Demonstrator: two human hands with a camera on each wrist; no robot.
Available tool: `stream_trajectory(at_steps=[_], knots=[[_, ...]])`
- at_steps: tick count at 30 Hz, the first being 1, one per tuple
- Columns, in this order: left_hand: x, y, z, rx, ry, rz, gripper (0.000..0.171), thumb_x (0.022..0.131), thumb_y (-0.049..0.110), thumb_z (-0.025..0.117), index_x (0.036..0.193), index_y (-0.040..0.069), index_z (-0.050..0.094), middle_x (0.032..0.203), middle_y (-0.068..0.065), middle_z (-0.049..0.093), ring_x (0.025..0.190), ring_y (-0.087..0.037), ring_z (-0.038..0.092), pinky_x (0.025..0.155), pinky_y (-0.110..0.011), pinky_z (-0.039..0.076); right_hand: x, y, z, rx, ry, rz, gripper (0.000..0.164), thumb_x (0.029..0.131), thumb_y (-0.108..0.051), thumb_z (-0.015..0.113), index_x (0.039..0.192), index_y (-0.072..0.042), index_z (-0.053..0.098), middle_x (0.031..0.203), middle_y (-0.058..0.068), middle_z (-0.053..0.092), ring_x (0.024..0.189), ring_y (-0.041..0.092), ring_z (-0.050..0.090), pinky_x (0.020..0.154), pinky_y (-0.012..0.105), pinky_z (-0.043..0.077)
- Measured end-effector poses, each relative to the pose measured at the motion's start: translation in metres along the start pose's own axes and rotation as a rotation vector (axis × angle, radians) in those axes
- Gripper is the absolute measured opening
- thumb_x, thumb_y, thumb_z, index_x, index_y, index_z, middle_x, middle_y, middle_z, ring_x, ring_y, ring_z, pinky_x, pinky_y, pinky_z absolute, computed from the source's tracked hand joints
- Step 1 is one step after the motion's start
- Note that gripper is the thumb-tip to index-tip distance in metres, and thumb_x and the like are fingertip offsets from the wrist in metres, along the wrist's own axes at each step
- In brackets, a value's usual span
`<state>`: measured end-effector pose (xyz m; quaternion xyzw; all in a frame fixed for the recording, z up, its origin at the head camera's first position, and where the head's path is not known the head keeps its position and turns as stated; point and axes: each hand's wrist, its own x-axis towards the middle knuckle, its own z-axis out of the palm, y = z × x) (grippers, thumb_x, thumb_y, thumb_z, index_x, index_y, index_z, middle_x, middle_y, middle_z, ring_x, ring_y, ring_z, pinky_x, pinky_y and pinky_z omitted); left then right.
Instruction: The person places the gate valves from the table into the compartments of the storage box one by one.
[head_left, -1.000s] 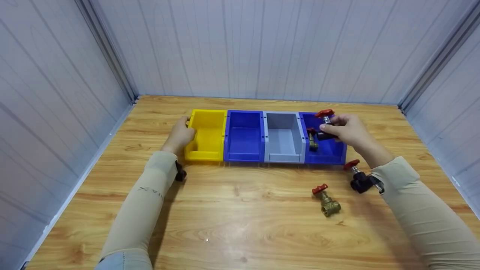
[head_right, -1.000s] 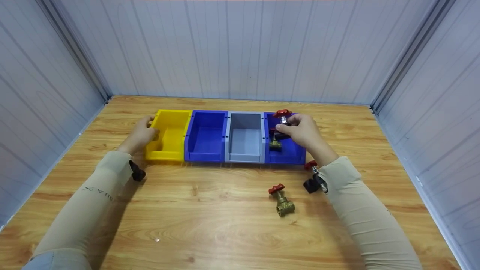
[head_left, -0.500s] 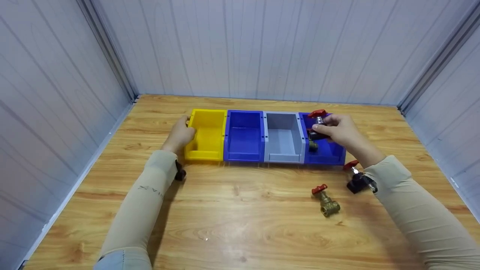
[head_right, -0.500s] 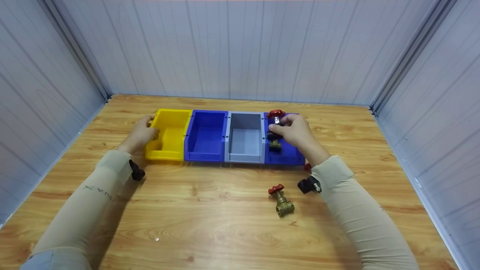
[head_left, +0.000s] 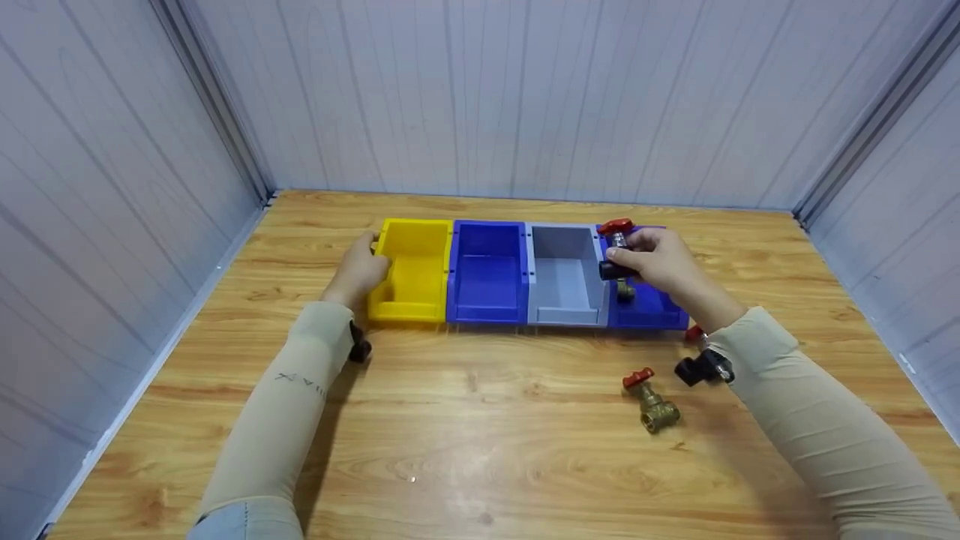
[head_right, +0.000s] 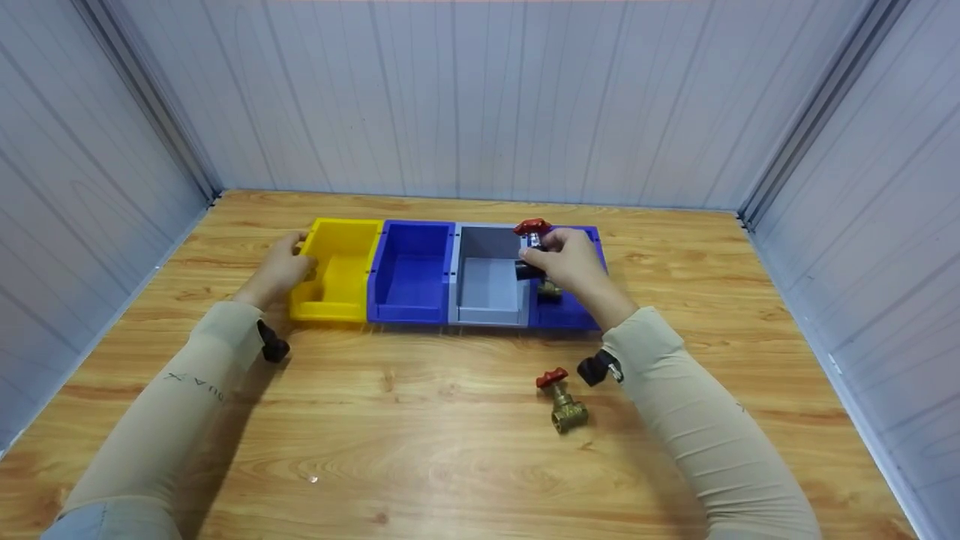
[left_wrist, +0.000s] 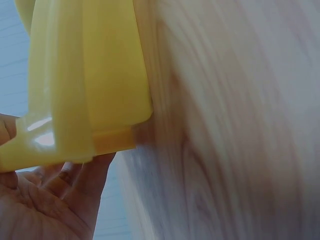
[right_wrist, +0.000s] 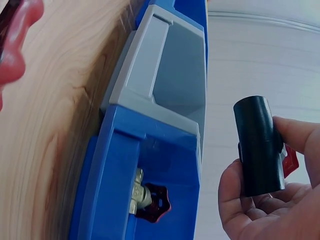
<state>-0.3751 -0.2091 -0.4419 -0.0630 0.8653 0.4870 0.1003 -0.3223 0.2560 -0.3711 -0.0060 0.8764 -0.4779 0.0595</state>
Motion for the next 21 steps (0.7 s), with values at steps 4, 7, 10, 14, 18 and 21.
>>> stream_trajectory(at_steps=[4,7,10,14,18,21], knots=[[-0.001,0.001,0.0,0.0,0.0,0.0,0.063,0.109,0.011,0.044,0.17,0.012,0.03,0.166,-0.016,0.045,0.143,-0.031,0.048,0.12,-0.051,0.041,0.001,-0.003,0.007,-0.015,0.001,-0.012,0.037,0.104,-0.027,0.074,0.121,0.005,0.067,0.099,0.0,0.067,0.08,0.005,0.064,0.071,0.023,0.057],[-0.001,0.001,0.0,-0.01,0.001,0.004,0.062,0.109,0.012,0.044,0.17,0.012,0.031,0.164,-0.017,0.046,0.141,-0.031,0.049,0.119,-0.05,0.042,0.002,-0.005,0.011,-0.023,0.003,-0.01,0.035,0.104,-0.029,0.074,0.119,0.002,0.068,0.097,-0.001,0.066,0.079,0.006,0.063,0.067,0.023,0.054],[-0.001,0.001,0.0,-0.014,0.002,0.01,0.061,0.109,0.011,0.043,0.169,0.012,0.032,0.163,-0.017,0.047,0.14,-0.031,0.049,0.117,-0.05,0.043,0.002,-0.007,0.015,-0.012,-0.003,-0.004,0.036,0.104,-0.029,0.074,0.12,0.002,0.067,0.099,0.0,0.067,0.081,0.006,0.064,0.068,0.022,0.054],[-0.002,0.0,-0.001,-0.013,0.005,0.019,0.061,0.109,0.011,0.044,0.169,0.012,0.032,0.16,-0.017,0.049,0.135,-0.031,0.051,0.114,-0.048,0.044,0.003,-0.01,0.02,-0.007,-0.019,-0.001,0.038,0.105,-0.029,0.074,0.122,0.003,0.067,0.103,0.003,0.067,0.084,0.006,0.067,0.073,0.022,0.057],[-0.003,-0.002,-0.001,-0.007,0.005,0.039,0.06,0.109,0.011,0.044,0.168,0.01,0.033,0.155,-0.019,0.051,0.128,-0.032,0.052,0.107,-0.045,0.046,0.004,-0.012,0.024,-0.023,-0.028,-0.008,0.039,0.105,-0.031,0.073,0.123,0.003,0.067,0.107,0.005,0.068,0.088,0.007,0.067,0.074,0.022,0.056],[-0.003,-0.002,-0.001,-0.002,0.004,0.047,0.06,0.108,0.011,0.044,0.168,0.009,0.033,0.153,-0.02,0.052,0.126,-0.032,0.053,0.105,-0.044,0.046,0.004,-0.014,0.028,-0.05,-0.026,-0.018,0.039,0.105,-0.032,0.073,0.123,0.002,0.068,0.108,0.005,0.068,0.093,0.011,0.064,0.078,0.023,0.054]])
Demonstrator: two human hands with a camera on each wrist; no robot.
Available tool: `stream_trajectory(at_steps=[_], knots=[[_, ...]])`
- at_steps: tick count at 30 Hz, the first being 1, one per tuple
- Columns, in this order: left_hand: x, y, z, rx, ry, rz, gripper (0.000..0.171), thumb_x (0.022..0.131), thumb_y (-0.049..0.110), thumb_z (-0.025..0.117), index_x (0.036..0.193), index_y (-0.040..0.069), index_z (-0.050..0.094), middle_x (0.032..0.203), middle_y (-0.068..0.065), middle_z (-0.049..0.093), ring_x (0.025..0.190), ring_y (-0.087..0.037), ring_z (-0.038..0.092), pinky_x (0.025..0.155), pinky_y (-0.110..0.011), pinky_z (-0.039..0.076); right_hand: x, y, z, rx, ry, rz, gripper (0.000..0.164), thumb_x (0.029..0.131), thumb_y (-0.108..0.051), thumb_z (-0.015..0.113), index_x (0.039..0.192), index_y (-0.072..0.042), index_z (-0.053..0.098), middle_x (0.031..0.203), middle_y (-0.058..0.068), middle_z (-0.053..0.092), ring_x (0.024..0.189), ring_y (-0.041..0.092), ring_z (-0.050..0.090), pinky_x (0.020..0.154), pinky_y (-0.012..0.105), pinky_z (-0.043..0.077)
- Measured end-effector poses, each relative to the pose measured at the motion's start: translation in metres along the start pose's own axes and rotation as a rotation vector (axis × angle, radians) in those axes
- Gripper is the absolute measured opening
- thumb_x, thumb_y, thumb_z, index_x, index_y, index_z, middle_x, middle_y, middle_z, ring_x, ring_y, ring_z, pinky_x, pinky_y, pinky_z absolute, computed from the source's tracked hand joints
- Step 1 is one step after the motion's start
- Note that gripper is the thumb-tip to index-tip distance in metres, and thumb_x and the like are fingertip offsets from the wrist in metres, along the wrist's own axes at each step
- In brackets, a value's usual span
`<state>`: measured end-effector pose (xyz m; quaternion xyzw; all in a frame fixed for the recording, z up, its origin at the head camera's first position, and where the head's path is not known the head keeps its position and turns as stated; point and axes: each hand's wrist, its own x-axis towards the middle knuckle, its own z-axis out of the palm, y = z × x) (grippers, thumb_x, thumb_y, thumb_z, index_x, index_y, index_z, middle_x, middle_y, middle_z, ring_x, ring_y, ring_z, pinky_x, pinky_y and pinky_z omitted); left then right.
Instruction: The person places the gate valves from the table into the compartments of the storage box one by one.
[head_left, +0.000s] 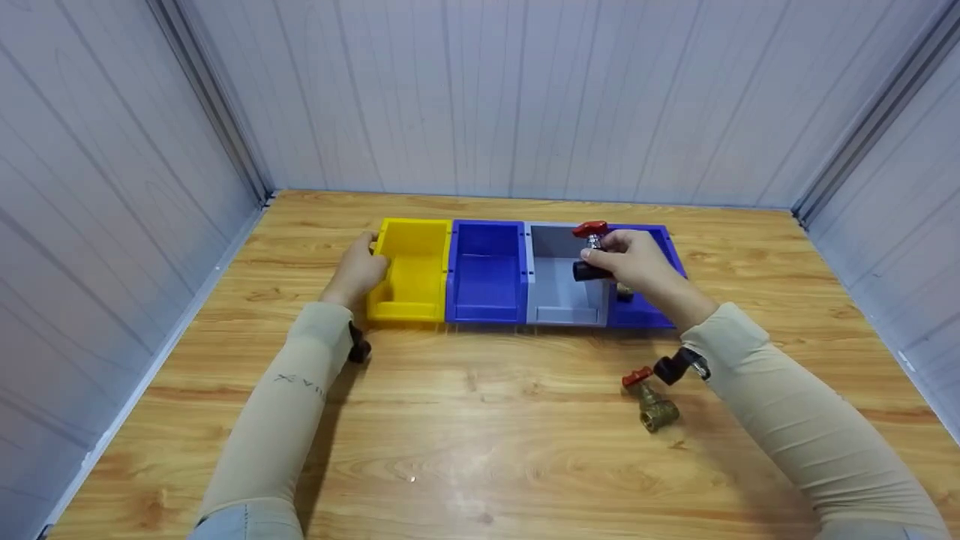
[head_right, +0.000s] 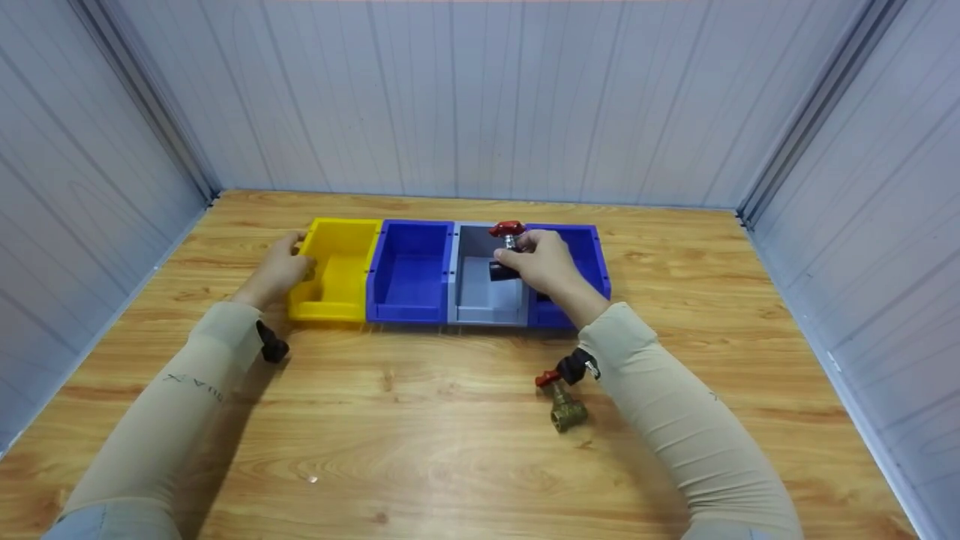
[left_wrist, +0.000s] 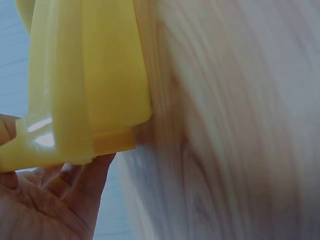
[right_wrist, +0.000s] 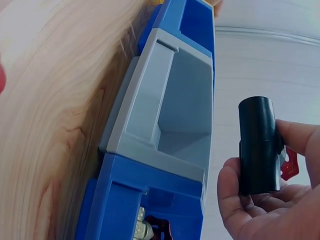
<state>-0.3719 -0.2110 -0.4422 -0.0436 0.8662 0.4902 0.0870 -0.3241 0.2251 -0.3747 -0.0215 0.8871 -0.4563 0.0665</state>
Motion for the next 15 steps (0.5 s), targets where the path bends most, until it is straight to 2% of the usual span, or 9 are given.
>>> stream_trajectory(at_steps=[4,10,15], knots=[[0.0,0.0,0.0,0.006,-0.001,-0.003,0.062,0.108,0.01,0.044,0.168,0.009,0.032,0.155,-0.02,0.051,0.128,-0.032,0.052,0.107,-0.045,0.046,0.002,-0.003,0.004,-0.013,-0.001,0.01,0.039,0.106,-0.033,0.072,0.123,0.001,0.067,0.112,0.008,0.067,0.095,0.015,0.063,0.079,0.025,0.053],[0.001,0.001,0.0,0.006,0.002,-0.009,0.062,0.107,0.01,0.044,0.168,0.009,0.033,0.157,-0.02,0.05,0.131,-0.032,0.051,0.11,-0.045,0.045,0.005,-0.006,0.01,0.032,-0.019,0.049,0.04,0.107,-0.032,0.07,0.127,0.002,0.064,0.117,0.013,0.067,0.089,0.014,0.067,0.073,0.025,0.058],[0.001,0.001,0.001,0.001,0.004,-0.012,0.062,0.107,0.01,0.044,0.168,0.009,0.032,0.157,-0.02,0.05,0.133,-0.032,0.051,0.113,-0.047,0.045,0.007,-0.01,0.014,0.08,-0.038,0.054,0.042,0.108,-0.029,0.068,0.133,0.005,0.062,0.124,0.018,0.068,0.095,0.015,0.068,0.08,0.027,0.062]])
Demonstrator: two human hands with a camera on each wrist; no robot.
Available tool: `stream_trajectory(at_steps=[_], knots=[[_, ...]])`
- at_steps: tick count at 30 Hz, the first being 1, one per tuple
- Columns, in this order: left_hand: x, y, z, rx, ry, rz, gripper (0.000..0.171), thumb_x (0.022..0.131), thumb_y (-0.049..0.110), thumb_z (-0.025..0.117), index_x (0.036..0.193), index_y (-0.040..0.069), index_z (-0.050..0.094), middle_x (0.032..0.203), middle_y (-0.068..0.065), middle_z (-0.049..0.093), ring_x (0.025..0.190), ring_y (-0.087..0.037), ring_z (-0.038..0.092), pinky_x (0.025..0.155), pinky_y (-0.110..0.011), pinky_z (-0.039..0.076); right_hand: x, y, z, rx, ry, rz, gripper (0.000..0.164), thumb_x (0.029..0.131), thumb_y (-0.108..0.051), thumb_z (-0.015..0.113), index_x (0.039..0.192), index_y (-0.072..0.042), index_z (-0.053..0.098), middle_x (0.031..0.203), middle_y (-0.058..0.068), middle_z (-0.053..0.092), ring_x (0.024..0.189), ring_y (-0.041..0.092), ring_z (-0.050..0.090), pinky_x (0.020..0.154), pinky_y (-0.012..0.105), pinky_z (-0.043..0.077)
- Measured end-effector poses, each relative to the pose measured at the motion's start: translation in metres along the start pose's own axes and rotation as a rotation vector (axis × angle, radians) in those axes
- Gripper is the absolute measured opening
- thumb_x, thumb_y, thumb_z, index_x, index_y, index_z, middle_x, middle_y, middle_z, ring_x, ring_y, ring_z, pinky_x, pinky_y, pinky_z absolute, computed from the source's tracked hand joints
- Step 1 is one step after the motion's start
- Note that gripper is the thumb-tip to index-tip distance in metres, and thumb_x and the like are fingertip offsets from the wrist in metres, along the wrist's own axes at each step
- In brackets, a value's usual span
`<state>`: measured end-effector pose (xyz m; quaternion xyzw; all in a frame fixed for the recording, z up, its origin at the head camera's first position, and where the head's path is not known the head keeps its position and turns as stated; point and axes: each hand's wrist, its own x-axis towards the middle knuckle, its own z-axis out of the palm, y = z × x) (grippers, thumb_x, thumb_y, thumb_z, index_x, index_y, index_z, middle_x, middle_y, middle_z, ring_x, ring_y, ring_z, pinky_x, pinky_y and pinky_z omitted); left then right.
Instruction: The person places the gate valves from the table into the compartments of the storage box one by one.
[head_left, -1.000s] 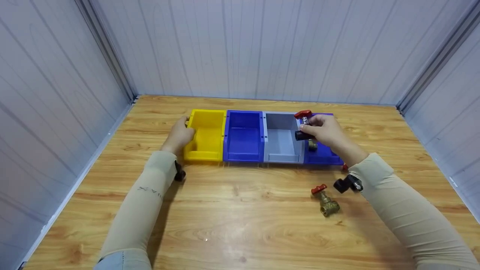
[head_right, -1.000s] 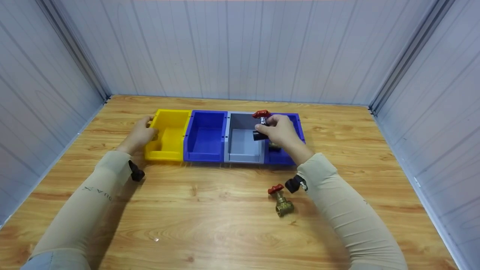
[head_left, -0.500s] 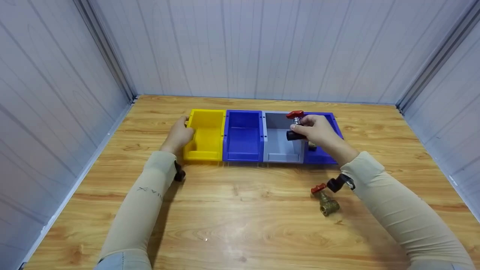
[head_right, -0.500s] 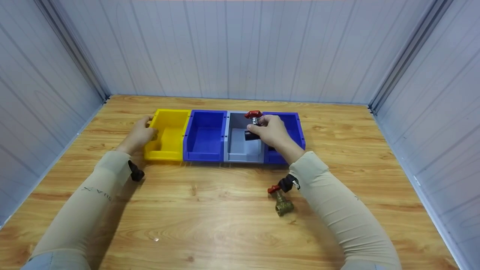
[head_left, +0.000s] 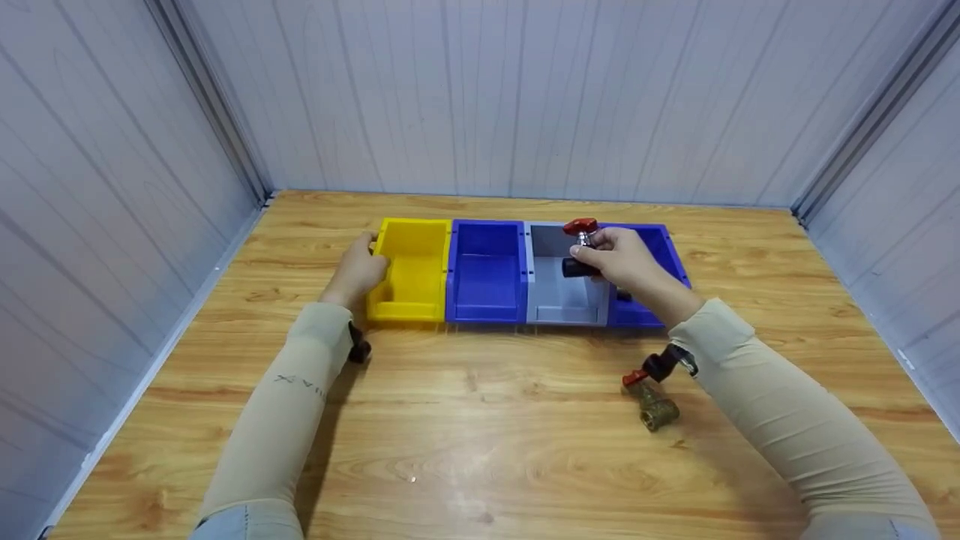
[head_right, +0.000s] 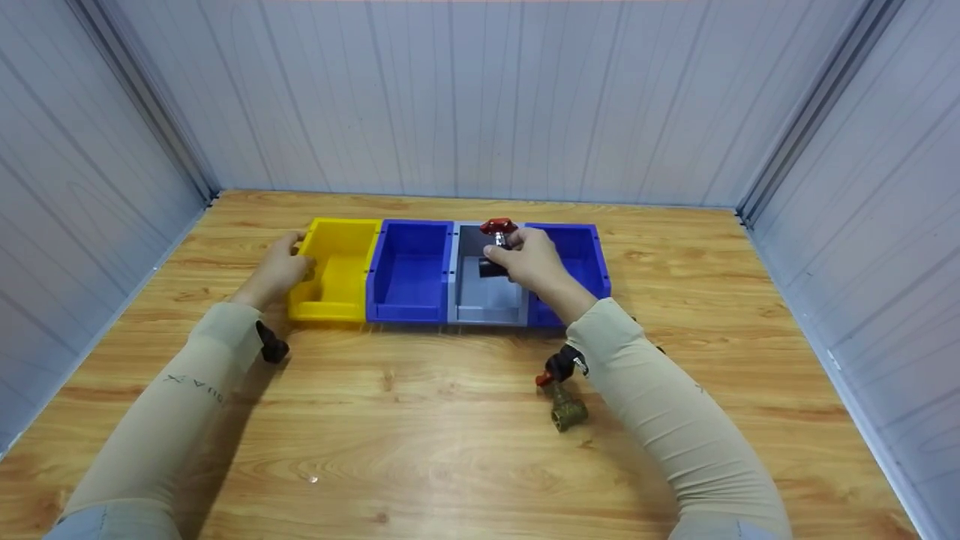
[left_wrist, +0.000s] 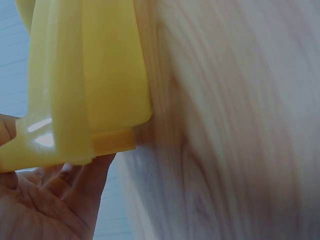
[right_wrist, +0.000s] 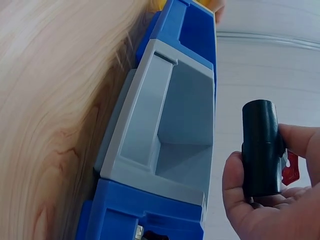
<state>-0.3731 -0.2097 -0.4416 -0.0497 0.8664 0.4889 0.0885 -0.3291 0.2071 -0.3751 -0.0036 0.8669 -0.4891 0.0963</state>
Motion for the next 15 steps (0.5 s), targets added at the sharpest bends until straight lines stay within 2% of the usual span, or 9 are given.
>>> stream_trajectory(at_steps=[4,10,15], knots=[[-0.001,0.0,0.0,-0.006,0.0,-0.003,0.062,0.108,0.01,0.044,0.169,0.01,0.032,0.159,-0.02,0.049,0.136,-0.033,0.051,0.115,-0.048,0.044,0.002,-0.002,0.004,0.017,-0.008,-0.003,0.04,0.11,-0.028,0.066,0.133,0.004,0.063,0.128,0.019,0.068,0.1,0.017,0.068,0.082,0.026,0.062],[-0.002,0.0,-0.001,-0.004,-0.005,-0.005,0.063,0.108,0.011,0.043,0.169,0.011,0.031,0.158,-0.019,0.05,0.135,-0.032,0.051,0.114,-0.048,0.044,0.005,-0.002,0.01,0.07,-0.015,-0.023,0.041,0.112,-0.027,0.062,0.135,0.007,0.064,0.13,0.021,0.068,0.091,0.01,0.069,0.076,0.021,0.06],[-0.002,0.0,0.0,-0.012,0.0,0.005,0.061,0.107,0.011,0.044,0.168,0.011,0.033,0.156,-0.018,0.051,0.132,-0.031,0.052,0.112,-0.046,0.044,0.007,-0.002,0.015,0.09,-0.02,-0.017,0.045,0.114,-0.026,0.056,0.141,0.009,0.061,0.131,0.022,0.066,0.091,0.01,0.067,0.074,0.019,0.058]])
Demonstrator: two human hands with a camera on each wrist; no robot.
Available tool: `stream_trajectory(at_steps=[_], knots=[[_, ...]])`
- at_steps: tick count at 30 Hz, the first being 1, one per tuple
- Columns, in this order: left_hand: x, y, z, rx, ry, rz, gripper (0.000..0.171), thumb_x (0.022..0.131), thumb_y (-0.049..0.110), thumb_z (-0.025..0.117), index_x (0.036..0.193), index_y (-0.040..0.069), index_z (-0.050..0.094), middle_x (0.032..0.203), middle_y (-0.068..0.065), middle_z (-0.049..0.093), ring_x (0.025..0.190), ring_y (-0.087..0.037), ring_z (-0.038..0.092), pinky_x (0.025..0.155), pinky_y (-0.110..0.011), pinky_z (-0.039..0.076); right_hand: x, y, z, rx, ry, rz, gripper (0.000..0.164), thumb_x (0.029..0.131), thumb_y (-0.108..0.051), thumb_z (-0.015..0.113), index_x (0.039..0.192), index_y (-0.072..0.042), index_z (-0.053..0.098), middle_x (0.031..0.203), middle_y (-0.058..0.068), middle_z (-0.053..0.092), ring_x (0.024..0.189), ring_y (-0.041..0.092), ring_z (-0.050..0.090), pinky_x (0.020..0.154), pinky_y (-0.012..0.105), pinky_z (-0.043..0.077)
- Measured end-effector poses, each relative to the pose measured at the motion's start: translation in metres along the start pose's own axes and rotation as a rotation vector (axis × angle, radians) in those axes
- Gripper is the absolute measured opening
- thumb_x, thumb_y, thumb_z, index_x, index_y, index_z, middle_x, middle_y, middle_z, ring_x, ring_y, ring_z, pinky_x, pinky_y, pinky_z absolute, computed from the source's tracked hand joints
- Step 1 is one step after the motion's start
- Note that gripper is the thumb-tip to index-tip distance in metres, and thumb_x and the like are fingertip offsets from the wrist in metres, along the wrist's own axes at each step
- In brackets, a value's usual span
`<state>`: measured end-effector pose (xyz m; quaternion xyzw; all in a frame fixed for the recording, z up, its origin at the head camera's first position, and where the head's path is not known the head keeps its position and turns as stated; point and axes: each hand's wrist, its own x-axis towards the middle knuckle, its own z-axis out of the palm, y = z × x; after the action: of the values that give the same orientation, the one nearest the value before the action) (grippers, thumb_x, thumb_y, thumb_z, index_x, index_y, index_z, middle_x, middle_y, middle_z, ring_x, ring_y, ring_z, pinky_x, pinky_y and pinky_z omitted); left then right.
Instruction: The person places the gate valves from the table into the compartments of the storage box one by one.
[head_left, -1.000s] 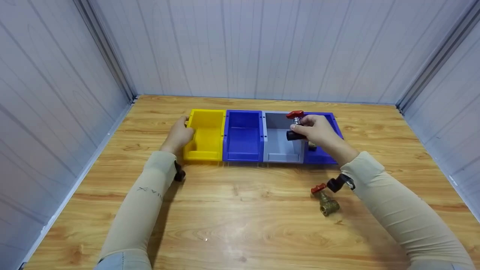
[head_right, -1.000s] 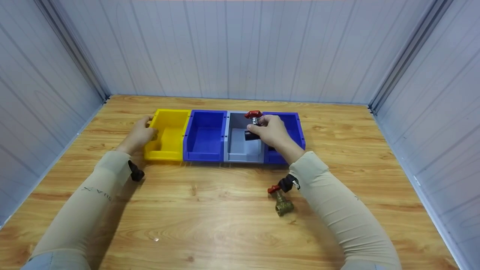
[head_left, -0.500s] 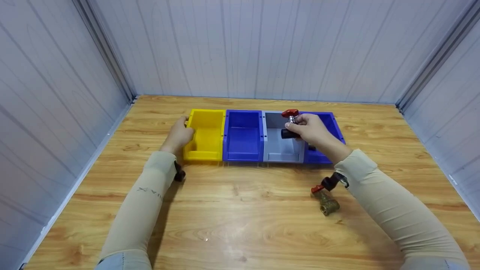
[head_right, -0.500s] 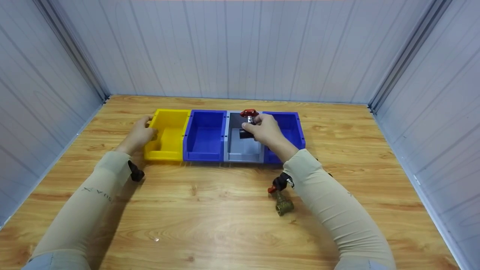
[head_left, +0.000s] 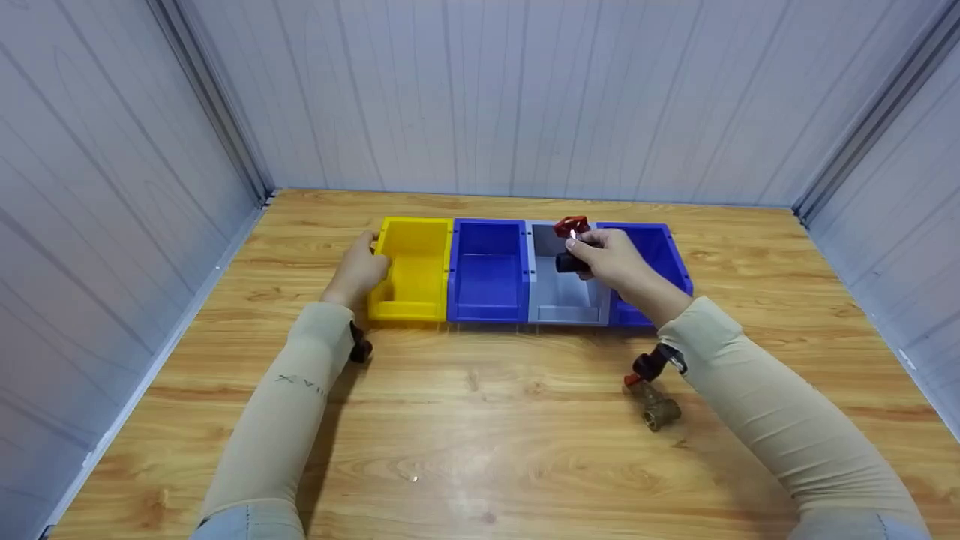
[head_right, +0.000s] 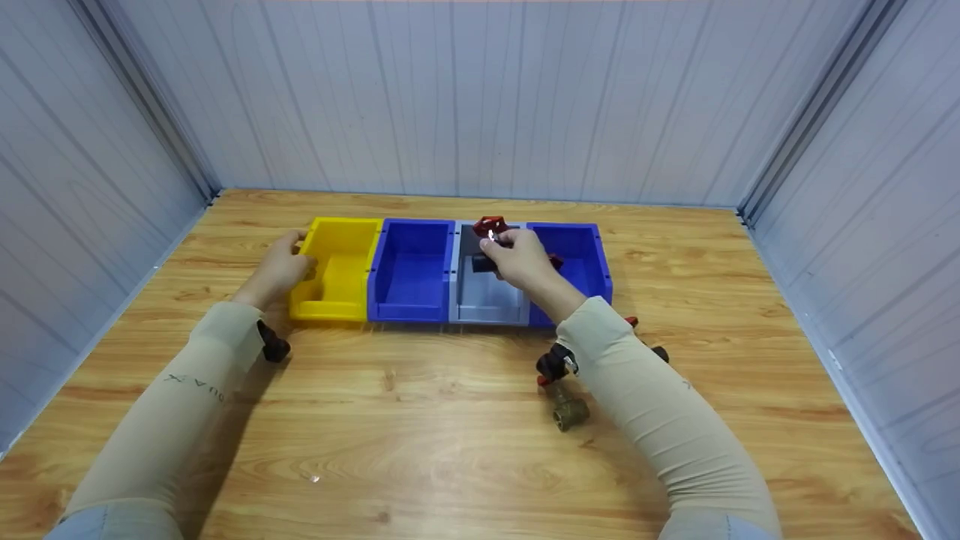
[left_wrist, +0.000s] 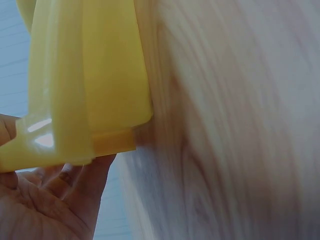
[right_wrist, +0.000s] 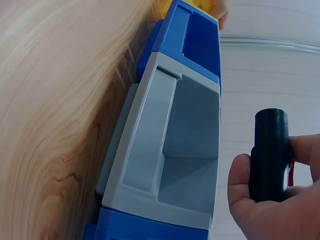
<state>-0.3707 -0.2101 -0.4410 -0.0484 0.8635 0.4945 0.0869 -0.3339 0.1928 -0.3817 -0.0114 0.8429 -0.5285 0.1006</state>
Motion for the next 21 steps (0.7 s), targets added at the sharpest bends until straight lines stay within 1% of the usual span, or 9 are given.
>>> stream_trajectory(at_steps=[4,7,11,16,18,21], knots=[[0.0,-0.001,0.0,-0.001,-0.001,-0.004,0.06,0.108,0.012,0.043,0.167,0.012,0.034,0.157,-0.018,0.05,0.132,-0.031,0.051,0.113,-0.047,0.044,0.003,0.0,0.003,0.03,-0.012,0.009,0.041,0.115,-0.022,0.053,0.138,0.01,0.061,0.131,0.022,0.065,0.093,0.012,0.066,0.076,0.019,0.058],[0.001,-0.002,0.0,-0.011,0.0,-0.012,0.059,0.109,0.012,0.043,0.167,0.013,0.034,0.158,-0.017,0.049,0.135,-0.031,0.051,0.115,-0.049,0.043,0.004,0.0,0.004,0.048,-0.034,0.012,0.038,0.115,-0.018,0.051,0.138,0.011,0.059,0.134,0.024,0.063,0.096,0.014,0.066,0.08,0.021,0.058],[0.001,-0.002,0.0,-0.036,0.002,-0.019,0.058,0.109,0.012,0.043,0.167,0.013,0.034,0.158,-0.016,0.049,0.137,-0.031,0.05,0.118,-0.051,0.042,0.004,-0.002,0.005,0.055,-0.059,0.022,0.04,0.115,-0.016,0.05,0.144,0.012,0.055,0.143,0.027,0.059,0.102,0.017,0.066,0.087,0.024,0.058],[0.0,-0.001,0.0,-0.037,0.0,-0.024,0.058,0.109,0.011,0.043,0.167,0.013,0.034,0.159,-0.016,0.048,0.139,-0.031,0.049,0.12,-0.051,0.041,0.007,0.0,0.008,0.101,-0.059,0.039,0.043,0.114,-0.01,0.05,0.15,0.013,0.05,0.152,0.029,0.053,0.115,0.023,0.064,0.096,0.03,0.059],[0.0,0.0,0.001,-0.041,0.001,-0.029,0.059,0.109,0.01,0.043,0.167,0.014,0.034,0.161,-0.015,0.048,0.14,-0.031,0.049,0.121,-0.051,0.04,0.009,0.001,0.01,0.121,-0.056,0.041,0.044,0.113,-0.009,0.05,0.152,0.013,0.049,0.154,0.03,0.052,0.12,0.025,0.063,0.098,0.031,0.059],[0.0,0.001,0.001,-0.06,0.003,-0.039,0.06,0.109,0.01,0.044,0.168,0.015,0.034,0.163,-0.014,0.046,0.141,-0.029,0.047,0.122,-0.05,0.039,0.009,0.003,0.013,0.143,-0.05,0.046,0.045,0.114,-0.009,0.05,0.154,0.012,0.048,0.154,0.03,0.052,0.123,0.027,0.062,0.098,0.031,0.06]])
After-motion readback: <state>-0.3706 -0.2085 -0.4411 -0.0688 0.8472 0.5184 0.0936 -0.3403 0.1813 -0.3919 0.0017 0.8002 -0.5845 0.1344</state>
